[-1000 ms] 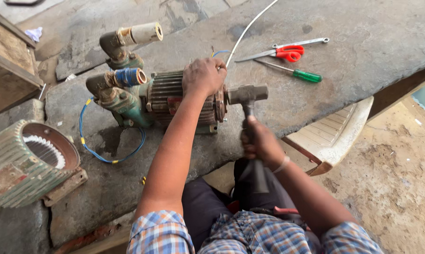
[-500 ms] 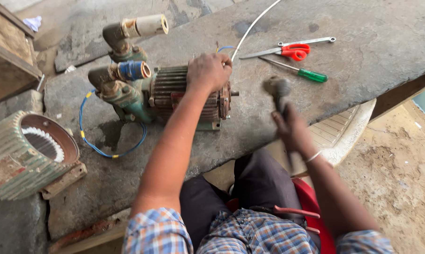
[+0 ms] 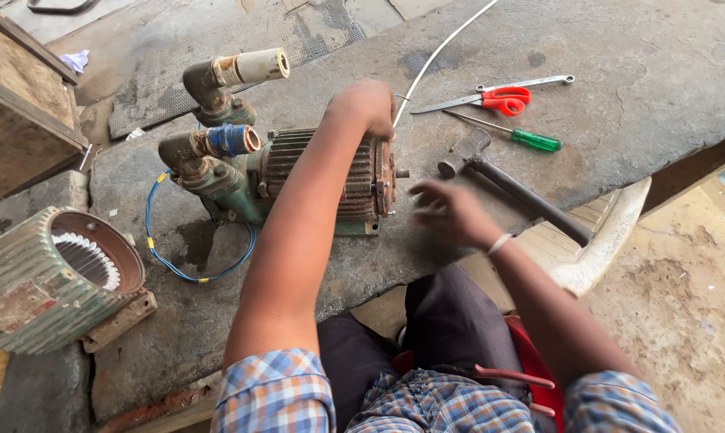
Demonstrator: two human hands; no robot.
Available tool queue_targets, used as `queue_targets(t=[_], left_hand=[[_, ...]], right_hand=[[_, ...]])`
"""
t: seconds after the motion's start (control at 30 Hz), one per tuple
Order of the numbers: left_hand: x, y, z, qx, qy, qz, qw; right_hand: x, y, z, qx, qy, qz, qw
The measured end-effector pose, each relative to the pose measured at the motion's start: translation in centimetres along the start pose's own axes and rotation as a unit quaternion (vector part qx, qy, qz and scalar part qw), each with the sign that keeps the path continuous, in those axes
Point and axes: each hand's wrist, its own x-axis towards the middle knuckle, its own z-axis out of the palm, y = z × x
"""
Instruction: The person reassembles an electric motor water pump on a stone workbench. They hold the rear end cover, route yellow and blue wires through it, fit the cover onto the motor housing, tap it into place with a hammer, and use a spanner to tighten the mounting hardware.
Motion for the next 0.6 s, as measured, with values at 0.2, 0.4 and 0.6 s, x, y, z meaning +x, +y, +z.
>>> queue_targets(t=[0.2,0.4,0.6], left_hand=[[0.4,1.1,-0.4,0.069,0.007,-0.011,0.998],[0.9,2.7,1.2,0.106,0.007,-0.025,0.994],[-0.1,3.4,1.0,0.121,-0.009,-0.033,0.992]], right_hand=[[1.4,-0.6,4.1,-0.043,0.075,-0.033,0.996],[0.8,-1.0,3.9,-0.051,0.089,-0.071,0.992],[0.9,-1.2,4.2,-0.105,0.091,-0.118,0.983]])
